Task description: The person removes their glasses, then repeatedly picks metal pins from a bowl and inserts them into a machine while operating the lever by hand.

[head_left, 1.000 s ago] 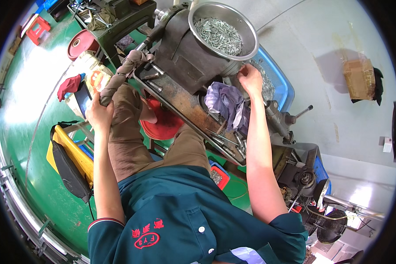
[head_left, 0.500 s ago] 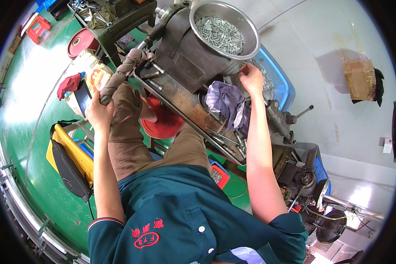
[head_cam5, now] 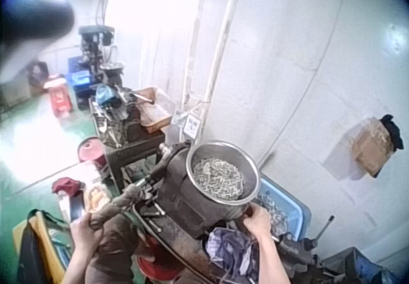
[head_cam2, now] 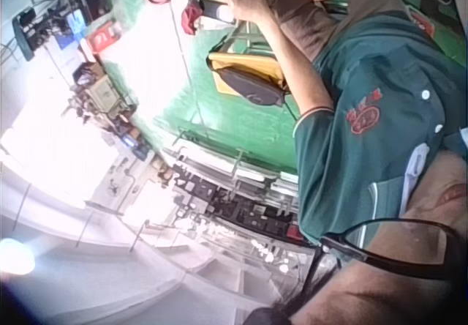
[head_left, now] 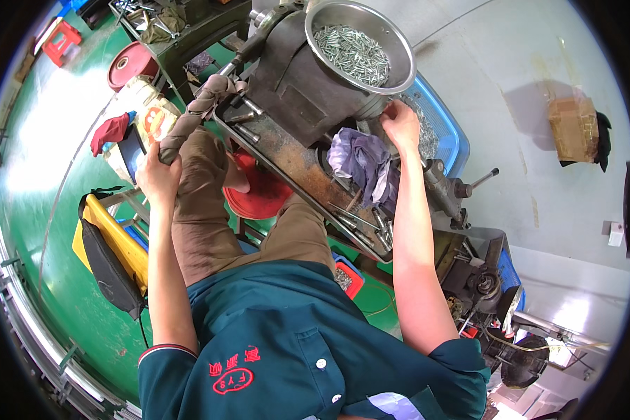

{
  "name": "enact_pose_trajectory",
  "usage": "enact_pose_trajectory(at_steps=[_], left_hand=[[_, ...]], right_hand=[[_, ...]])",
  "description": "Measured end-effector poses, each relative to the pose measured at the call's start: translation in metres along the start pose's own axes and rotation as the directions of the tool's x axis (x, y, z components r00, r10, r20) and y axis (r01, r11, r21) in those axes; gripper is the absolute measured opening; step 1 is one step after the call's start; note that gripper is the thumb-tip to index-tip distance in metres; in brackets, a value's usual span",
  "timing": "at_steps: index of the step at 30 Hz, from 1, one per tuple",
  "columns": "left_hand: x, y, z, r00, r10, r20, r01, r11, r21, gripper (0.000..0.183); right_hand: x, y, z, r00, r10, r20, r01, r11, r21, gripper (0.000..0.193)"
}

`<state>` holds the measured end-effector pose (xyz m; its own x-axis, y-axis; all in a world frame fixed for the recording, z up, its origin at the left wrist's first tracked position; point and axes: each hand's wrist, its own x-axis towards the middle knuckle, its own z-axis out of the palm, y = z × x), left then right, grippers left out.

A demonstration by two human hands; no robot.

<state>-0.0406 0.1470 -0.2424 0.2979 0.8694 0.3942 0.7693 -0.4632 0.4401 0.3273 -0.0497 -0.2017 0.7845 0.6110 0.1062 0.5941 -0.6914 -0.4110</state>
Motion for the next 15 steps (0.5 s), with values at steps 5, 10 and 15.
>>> enact_pose_trajectory(at_steps=[5,10,15], left_hand=[[-0.0005,-0.002,0.0013,1.0,-0.003,-0.008,0.003,1.0,0.012,0.021],[-0.0012,-0.0046,0.0038,0.999,0.0,-0.032,0.0,1.0,0.023,0.021],[-0.0005,-0.0058,0.0036,0.998,-0.04,0.048,0.038,0.998,0.056,0.029]], right_hand=[[0.0002,-0.0007,0.0004,1.0,0.008,-0.004,-0.008,1.0,-0.014,0.019],[0.0,-0.002,-0.0002,1.0,0.009,0.0,-0.009,1.0,-0.027,0.019],[0.0001,-0.0013,0.0005,1.0,0.012,-0.001,-0.012,0.999,-0.034,0.02]])
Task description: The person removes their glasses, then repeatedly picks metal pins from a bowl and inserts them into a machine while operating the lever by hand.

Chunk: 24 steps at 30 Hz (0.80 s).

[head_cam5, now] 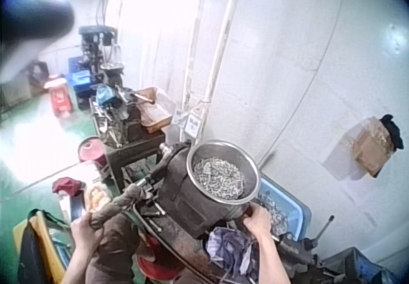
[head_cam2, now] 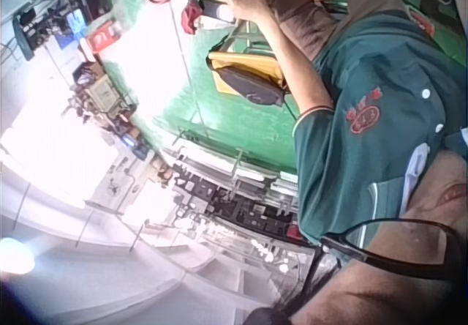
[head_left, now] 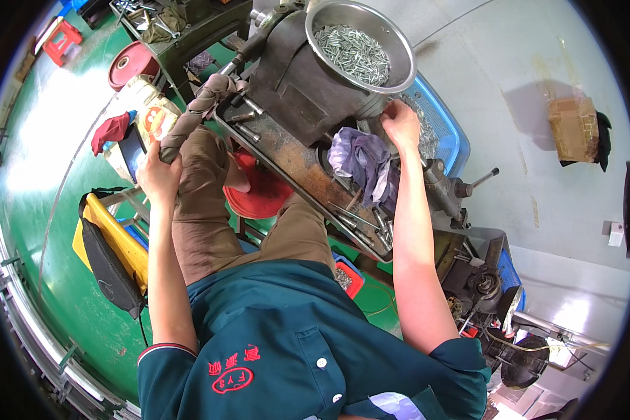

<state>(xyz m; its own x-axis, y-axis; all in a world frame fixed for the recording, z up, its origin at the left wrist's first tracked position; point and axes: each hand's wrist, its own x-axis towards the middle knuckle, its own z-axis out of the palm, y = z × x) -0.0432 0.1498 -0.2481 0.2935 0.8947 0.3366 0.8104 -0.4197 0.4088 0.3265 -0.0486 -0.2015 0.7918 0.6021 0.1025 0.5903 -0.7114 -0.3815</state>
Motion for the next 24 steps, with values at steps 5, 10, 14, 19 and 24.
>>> enact_pose_trajectory(at_steps=[5,10,14,19,24], left_hand=[[-0.0005,-0.0018,0.0018,1.0,0.003,-0.009,-0.003,1.0,-0.014,0.029],[-0.0005,0.002,-0.0014,1.0,0.0,-0.009,0.0,1.0,-0.021,0.028],[-0.0005,0.002,-0.0013,1.0,0.01,-0.018,-0.011,0.999,-0.04,0.028],[-0.0009,0.0015,-0.0006,0.999,0.022,-0.043,-0.024,0.998,-0.053,0.026],[-0.0007,0.0028,-0.0018,0.999,0.026,-0.041,-0.028,0.998,-0.052,0.026]], right_hand=[[-0.0002,-0.0005,0.0002,1.0,-0.004,-0.007,0.004,1.0,-0.013,0.02],[-0.0006,-0.0001,0.0001,1.0,-0.011,-0.001,0.011,1.0,-0.014,0.021],[-0.0008,0.0007,0.0007,1.0,-0.021,-0.016,0.021,1.0,-0.008,0.021],[-0.0012,-0.0018,-0.0006,1.0,0.009,0.0,-0.009,1.0,-0.021,0.021],[-0.0019,-0.0032,-0.0012,1.0,0.007,0.0,-0.007,1.0,-0.027,0.021]])
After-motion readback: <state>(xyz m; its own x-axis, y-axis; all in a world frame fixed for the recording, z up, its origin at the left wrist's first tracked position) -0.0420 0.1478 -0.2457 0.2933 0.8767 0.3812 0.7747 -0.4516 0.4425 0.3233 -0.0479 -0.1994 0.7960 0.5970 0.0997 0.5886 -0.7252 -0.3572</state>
